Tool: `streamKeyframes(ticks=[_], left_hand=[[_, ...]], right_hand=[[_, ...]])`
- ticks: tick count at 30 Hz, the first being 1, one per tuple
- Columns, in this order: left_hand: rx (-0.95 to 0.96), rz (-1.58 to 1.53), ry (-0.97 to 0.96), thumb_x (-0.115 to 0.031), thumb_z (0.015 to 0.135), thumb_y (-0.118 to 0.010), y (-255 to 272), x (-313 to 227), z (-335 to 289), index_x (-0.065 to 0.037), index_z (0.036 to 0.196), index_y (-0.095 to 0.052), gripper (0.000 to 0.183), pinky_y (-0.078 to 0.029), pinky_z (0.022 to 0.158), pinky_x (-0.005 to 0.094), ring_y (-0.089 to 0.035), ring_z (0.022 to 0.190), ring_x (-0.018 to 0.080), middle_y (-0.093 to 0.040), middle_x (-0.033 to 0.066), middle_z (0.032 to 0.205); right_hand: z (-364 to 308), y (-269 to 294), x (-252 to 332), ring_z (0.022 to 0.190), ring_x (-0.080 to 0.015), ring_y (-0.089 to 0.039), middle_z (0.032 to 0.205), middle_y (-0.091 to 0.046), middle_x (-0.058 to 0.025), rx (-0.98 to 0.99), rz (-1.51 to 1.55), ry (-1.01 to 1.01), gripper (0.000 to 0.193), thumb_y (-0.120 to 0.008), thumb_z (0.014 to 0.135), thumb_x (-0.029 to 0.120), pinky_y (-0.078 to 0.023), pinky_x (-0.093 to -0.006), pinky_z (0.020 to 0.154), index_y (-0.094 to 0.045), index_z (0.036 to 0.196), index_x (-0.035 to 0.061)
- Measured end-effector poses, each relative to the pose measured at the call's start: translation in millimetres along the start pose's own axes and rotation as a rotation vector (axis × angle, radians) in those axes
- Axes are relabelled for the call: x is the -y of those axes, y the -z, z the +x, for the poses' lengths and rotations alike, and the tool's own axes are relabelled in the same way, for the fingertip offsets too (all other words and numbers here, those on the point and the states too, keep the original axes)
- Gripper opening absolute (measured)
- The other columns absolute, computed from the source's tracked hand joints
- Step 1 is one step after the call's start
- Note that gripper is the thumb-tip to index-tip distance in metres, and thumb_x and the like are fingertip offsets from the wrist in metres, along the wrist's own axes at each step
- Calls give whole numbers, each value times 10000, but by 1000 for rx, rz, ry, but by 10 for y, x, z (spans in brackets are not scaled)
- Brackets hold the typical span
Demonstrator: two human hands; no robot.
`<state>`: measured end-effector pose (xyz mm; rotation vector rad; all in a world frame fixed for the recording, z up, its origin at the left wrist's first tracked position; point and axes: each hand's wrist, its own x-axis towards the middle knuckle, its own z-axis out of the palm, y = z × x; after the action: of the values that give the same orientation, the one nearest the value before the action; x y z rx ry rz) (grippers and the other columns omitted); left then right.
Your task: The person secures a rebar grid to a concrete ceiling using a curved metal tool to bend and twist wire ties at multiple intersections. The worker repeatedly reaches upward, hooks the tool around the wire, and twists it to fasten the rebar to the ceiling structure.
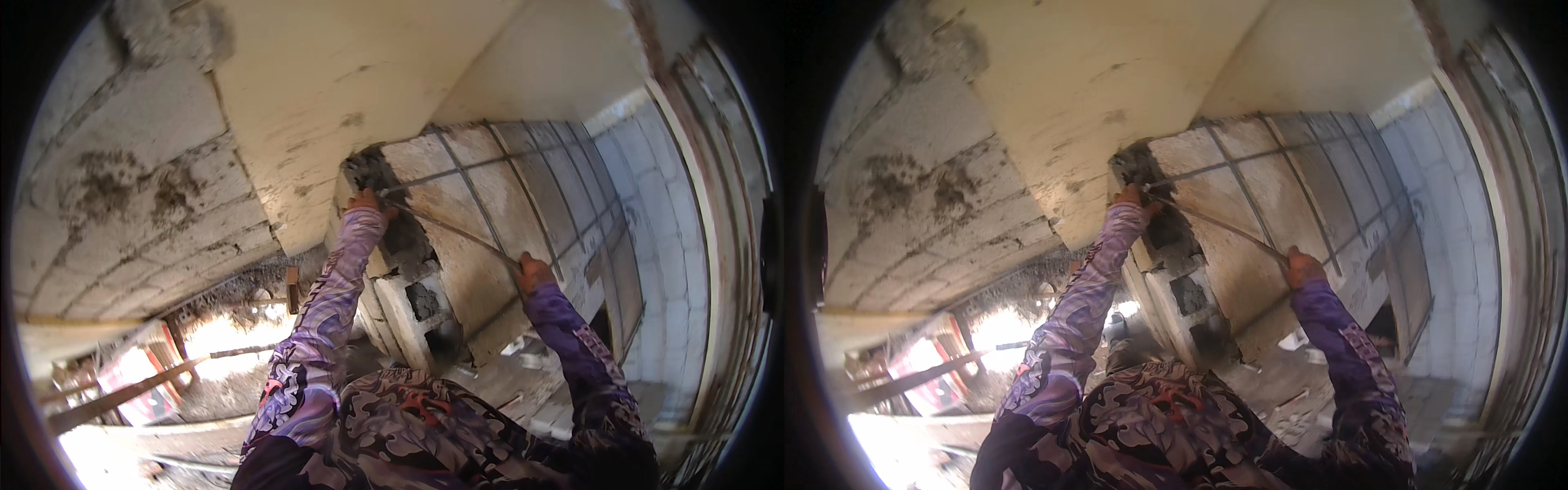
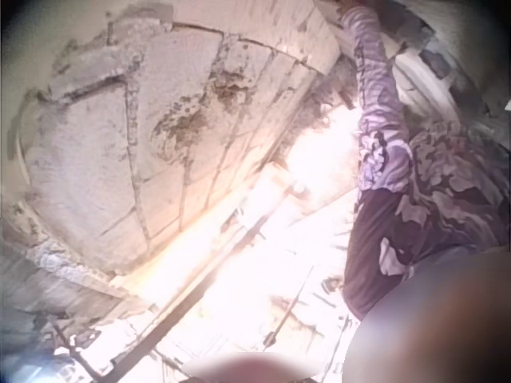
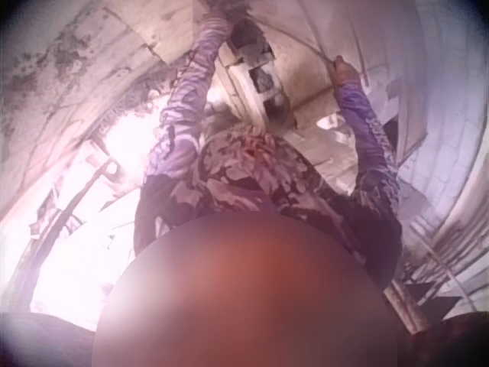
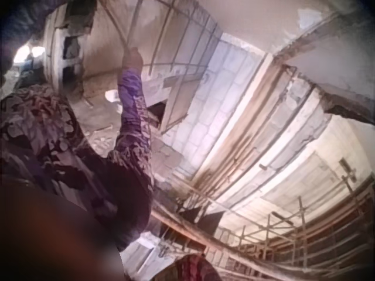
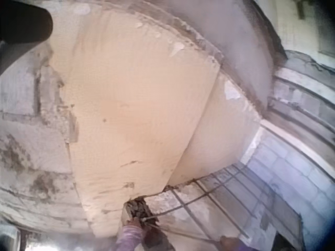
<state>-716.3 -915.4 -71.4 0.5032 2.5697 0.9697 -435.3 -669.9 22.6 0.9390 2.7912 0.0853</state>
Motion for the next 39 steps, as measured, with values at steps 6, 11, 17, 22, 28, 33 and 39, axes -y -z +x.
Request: streamKeyframes(ticks=[6, 11, 17, 22, 28, 33, 39], left_hand=[[-15, -22, -3, -440, 670, -742, -119, -2, 28, -36, 1228, -457, 746, -420, 896, 465, -476, 1114, 395, -514, 246, 1169], [-170, 157, -328, -394, 628, -772, -270, 263, 103, -57, 1326, -381, 869, -421, 892, 471, -484, 1066, 412, -483, 230, 1210], [-212, -20, -547, -281, 659, -781, -441, 667, 468, -82, 1289, -464, 733, -471, 805, 407, -544, 998, 331, -530, 192, 1150], [-366, -231, -566, -194, 803, -686, -328, 950, 229, -107, 1285, -487, 528, -490, 730, 354, -564, 900, 252, -535, 149, 1128], [-247, -298, -734, -187, 847, -612, -404, -165, -583, -69, 1072, -612, 253, -485, 742, 346, -588, 865, 243, -594, 104, 1006], [93, -59, -937, -149, 810, -622, -1024, -1692, -933, -80, 930, -670, 146, -462, 840, 385, -578, 952, 319, -628, 150, 976], [461, 1074, -807, -201, 763, -597, -2139, -2633, -557, -122, 948, -680, 217, -467, 861, 410, -587, 1006, 289, -642, 86, 1008]], right_hand=[[-153, 106, 86, 783, -352, -634, 801, -646, -195, 115, 6, 251, 237, -604, 757, 243, -500, -411, 694, -616, 847, 24], [-237, 417, 187, 664, -198, -620, 658, -626, -84, 674, 100, 213, 247, -595, 766, 248, -464, -317, 600, -640, 695, 16], [-438, 627, -66, 558, -220, -642, 694, -657, -139, 826, 888, 357, 199, -628, 802, 153, -510, -330, 500, -629, 758, -40], [-1479, 1045, -455, 537, -177, -618, 619, -621, -103, 774, 710, -128, 257, -698, 785, 222, -503, -322, 492, -613, 727, -13], [-2284, 313, -677, 479, -132, -550, 522, -554, -37, 109, 735, -837, 319, -707, 774, 307, -454, -293, 467, -620, 674, 17], [-2371, -252, -982, 376, -124, -487, 494, -509, -32, -178, 1268, -801, 299, -678, 800, 263, -398, -281, 369, -543, 679, 25], [-2619, -989, -1959, 380, -114, -461, 554, -510, -29, -397, 1545, -671, 205, -676, 800, 175, -389, -284, 374, -517, 824, 48]])
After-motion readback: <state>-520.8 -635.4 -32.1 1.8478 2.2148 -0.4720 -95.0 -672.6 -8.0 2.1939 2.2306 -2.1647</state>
